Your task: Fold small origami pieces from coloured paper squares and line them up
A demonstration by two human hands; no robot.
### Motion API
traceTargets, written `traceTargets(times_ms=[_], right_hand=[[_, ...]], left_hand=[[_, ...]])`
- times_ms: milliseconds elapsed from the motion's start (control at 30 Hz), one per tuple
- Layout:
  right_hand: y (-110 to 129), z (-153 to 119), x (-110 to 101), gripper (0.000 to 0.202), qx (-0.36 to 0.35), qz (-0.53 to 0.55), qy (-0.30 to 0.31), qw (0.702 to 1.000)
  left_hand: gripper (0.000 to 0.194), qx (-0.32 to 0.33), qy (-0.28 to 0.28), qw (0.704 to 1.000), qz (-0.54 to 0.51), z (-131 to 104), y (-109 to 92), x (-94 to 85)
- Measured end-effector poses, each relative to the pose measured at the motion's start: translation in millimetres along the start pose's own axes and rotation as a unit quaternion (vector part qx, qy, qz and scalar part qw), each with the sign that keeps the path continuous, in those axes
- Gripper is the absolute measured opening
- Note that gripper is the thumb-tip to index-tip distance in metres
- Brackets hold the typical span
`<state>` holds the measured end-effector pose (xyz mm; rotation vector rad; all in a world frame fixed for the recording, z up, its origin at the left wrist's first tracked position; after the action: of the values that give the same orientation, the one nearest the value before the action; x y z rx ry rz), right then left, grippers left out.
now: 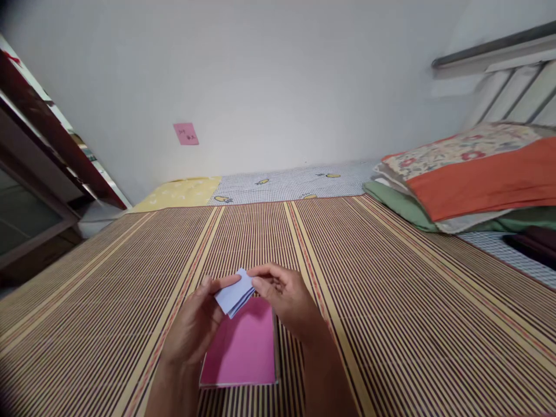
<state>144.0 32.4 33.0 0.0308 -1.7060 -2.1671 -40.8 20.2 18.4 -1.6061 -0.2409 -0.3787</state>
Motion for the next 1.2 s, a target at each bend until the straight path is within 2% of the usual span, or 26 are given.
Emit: traceTargets(times_ms=[100, 200, 467, 600, 767, 933, 1200], right_hand=[[-5.0, -1.0, -3.5, 0.023, 0.016, -0.007, 0.018, 1.0], [-8.4, -0.9, -5.0, 0.025, 0.014, -0.018, 0.01, 1.0], [-4.9, 0.0, -4.3, 0.012, -0.006, -0.03, 0.008, 0.999], [-9.8, 2.4, -4.2, 0.009, -0.028, -0.033, -0.018, 0.999], [-18.3, 5.9, -3.5, 0.017, -0.036, -0.001, -0.061, 0.997], [-17.8, 6.8, -2.6, 0.018, -0.041, 0.001, -0.067, 0.997], [-15.7, 5.6, -1.3, 0.017, -0.037, 0.015, -0.059, 0.997]], left_hand=[[0.038, -0.024, 0.001, 0.999, -0.031, 1.7, 2.1, -1.9], [0.038, -0.033, 0.006, 0.999, -0.04, 3.1, 3.7, -2.7], [0.036, -0.012, 0.013, 1.0, -0.018, 3.6, 5.5, -4.4], [0.038, -0.007, 0.031, 0.999, -0.009, 3.5, 6.2, -4.6], [0.047, -0.006, 0.079, 0.997, 0.006, 3.4, 7.8, -4.4], [0.046, -0.027, 0.08, 0.996, 0.011, 5.2, 11.5, -6.8], [0.042, -0.007, 0.086, 0.996, -0.002, 4.2, 9.4, -3.5]])
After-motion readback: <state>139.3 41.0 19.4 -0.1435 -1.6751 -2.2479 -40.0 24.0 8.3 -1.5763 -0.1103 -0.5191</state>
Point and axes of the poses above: each hand's wrist, its own z-axis towards the middle knuckle, its own x-axis out of the palm, y = z × x, the point moved 2 cm from there along z, towards the middle knuckle, and after that the axes turned 9 degrees about z, right-handed, at the moved point
